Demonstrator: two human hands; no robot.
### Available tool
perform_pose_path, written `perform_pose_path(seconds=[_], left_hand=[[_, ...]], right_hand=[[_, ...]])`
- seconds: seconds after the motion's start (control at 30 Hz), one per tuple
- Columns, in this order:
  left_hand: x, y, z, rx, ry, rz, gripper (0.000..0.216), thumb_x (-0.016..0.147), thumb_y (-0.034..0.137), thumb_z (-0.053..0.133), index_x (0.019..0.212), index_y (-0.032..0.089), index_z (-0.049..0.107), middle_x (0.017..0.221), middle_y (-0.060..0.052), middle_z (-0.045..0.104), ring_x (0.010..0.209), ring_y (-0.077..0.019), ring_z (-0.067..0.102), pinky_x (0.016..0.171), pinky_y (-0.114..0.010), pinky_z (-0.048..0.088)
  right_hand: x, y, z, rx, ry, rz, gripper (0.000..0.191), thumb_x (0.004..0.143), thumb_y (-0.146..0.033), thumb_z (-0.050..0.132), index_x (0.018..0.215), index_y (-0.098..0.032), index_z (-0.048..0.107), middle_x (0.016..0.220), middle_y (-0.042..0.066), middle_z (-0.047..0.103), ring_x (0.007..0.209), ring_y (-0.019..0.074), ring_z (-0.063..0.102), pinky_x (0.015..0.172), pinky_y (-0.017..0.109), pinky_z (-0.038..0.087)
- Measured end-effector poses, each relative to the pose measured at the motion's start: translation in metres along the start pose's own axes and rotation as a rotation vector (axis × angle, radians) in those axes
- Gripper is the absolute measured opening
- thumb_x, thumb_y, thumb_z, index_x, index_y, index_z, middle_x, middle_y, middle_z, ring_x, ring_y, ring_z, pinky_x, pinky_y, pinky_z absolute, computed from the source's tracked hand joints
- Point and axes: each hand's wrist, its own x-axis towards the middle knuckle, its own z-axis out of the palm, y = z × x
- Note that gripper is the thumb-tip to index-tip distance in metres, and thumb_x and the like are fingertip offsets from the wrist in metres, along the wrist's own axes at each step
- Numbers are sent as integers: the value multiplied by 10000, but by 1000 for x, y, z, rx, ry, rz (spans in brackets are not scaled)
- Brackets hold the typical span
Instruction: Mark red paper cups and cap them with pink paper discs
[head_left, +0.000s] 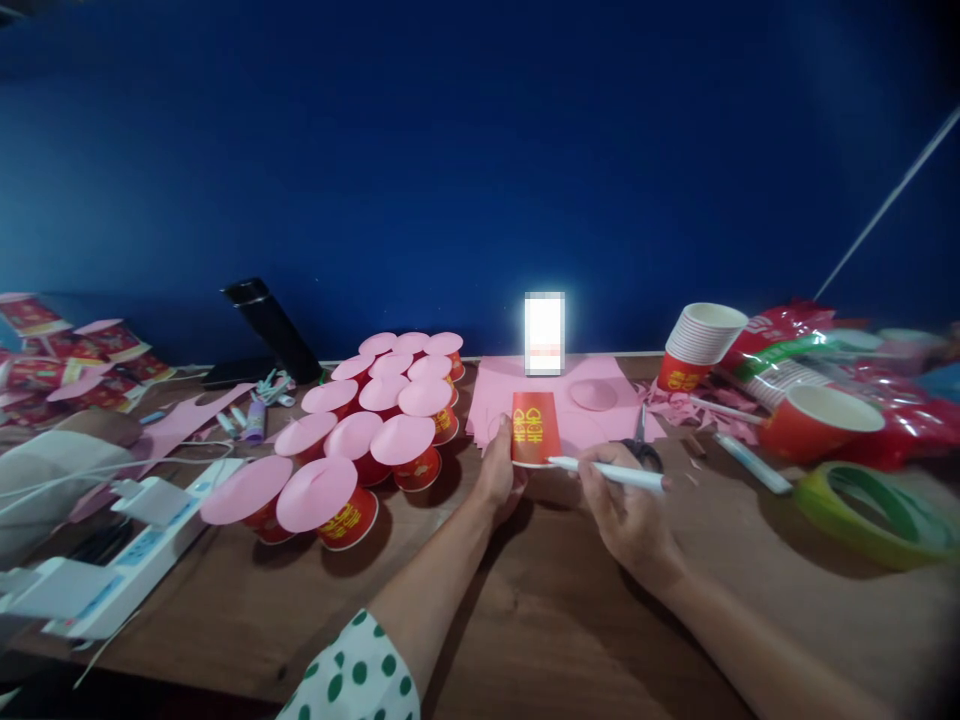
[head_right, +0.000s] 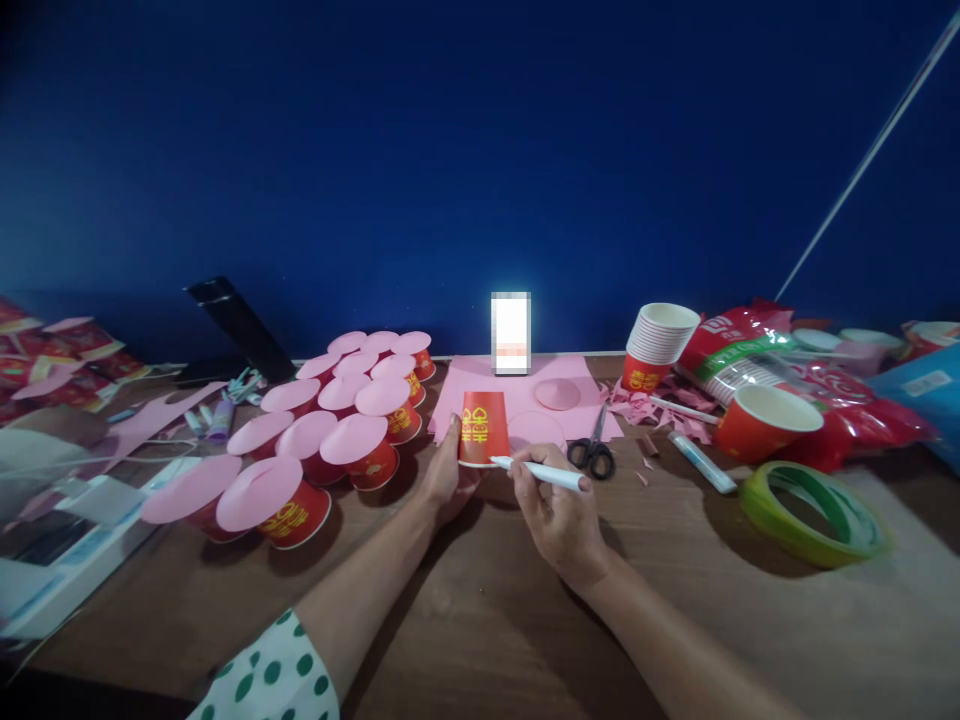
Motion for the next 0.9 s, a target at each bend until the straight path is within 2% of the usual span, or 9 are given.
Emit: perform_pose_path(seconds=[0.23, 0.67, 0.9], left_hand=[[0, -1, -1, -19, -1, -2, 380, 840, 428, 561, 1047, 123, 653, 1030, -107, 708, 972, -215, 664, 891, -323, 520], [0, -1, -1, 5, 35, 1, 351, 844, 434, 552, 959, 124, 668, 984, -97, 716, 965, -221, 665, 883, -330, 523], [-1, 0, 1, -16, 30, -15, 373, 846, 432, 551, 1026, 122, 653, 1023, -100, 708, 974, -213, 662, 880, -316, 524]], right_hand=[[1, 0, 0, 8, 31, 12, 122, 904, -247, 467, 824, -195, 543, 707, 16, 593, 601, 135, 563, 589, 250, 463], [1, -2, -2, 6, -16, -6, 153, 908, -243, 432, 797, -200, 528, 680, 8, 586, 564, 128, 563, 565, 240, 459], [0, 0, 0, 46, -27, 64, 148, 910, -270, 437, 812, -205, 526, 615, -9, 579, 509, 128, 557, 522, 242, 446]])
